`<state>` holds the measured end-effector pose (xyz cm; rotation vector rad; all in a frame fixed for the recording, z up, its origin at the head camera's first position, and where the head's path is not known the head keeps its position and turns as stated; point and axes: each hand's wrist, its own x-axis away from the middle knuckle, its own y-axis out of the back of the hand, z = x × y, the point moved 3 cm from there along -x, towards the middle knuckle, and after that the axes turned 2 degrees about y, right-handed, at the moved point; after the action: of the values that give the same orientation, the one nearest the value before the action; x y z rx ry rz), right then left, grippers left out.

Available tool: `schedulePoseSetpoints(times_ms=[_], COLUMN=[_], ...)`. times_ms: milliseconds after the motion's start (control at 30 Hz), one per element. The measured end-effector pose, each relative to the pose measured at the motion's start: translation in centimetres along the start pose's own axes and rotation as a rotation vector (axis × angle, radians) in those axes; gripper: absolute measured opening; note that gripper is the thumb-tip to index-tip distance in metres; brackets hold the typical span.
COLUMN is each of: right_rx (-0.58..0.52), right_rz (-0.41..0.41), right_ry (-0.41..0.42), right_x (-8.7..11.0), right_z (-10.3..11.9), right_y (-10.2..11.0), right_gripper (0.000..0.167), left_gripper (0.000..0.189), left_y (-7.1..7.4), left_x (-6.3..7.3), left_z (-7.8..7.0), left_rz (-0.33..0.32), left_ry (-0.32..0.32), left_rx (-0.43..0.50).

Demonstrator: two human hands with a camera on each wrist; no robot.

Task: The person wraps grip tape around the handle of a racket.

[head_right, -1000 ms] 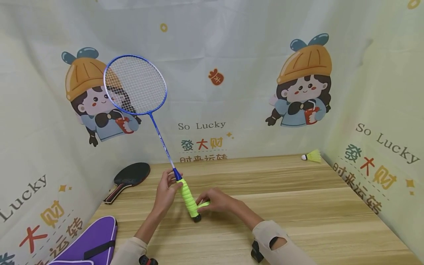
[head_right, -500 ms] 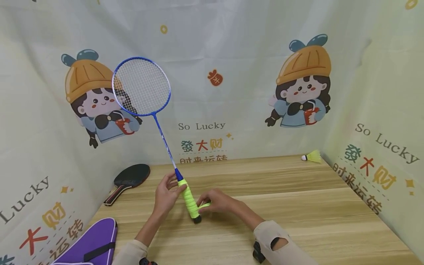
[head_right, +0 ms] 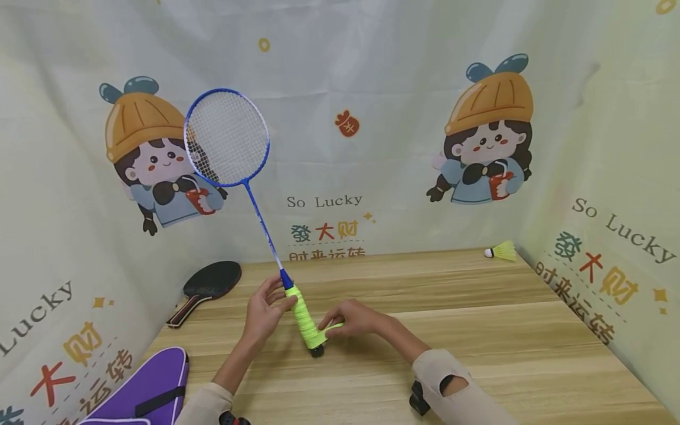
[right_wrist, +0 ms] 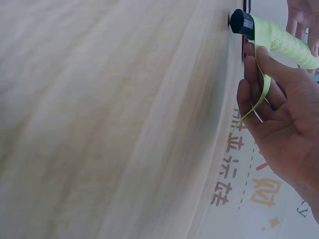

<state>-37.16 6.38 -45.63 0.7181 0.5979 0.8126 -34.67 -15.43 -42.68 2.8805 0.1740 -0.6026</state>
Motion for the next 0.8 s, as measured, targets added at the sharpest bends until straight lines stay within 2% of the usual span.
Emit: schedulePoseSetpoints(times_ms=[233, 400, 600, 800], right_rx=[-0.013, -0.022, 0.001, -0.026], right_rz=[0.013, 0.032, 0.062, 0.029], right_ry=[-0.004, -0.003, 0.031, -0.013], right_x=[-0.52, -0.46, -0.35, -0.48], right_z=[0.31, 0.51, 0.86, 0.64], right_y=[0.03, -0.06, -0.16, -0.54], right_gripper=[0.022, 0.023, 0.025, 0.022], left_gripper=[0.064, 0.068, 0.063, 0.059], left_y=[-0.14, -0.34, -0.40, -0.76], left_x=[0.16, 0.33, 0.46, 0.69], left_z=[-0.02, -0.02, -0.30, -0.30], left_rz=[0.072, 0.101, 0.046, -0.059], left_ry=[-0.001, 0.049, 0.068, 0.090], left_rx=[0.063, 0.139, 0.095, 0.020])
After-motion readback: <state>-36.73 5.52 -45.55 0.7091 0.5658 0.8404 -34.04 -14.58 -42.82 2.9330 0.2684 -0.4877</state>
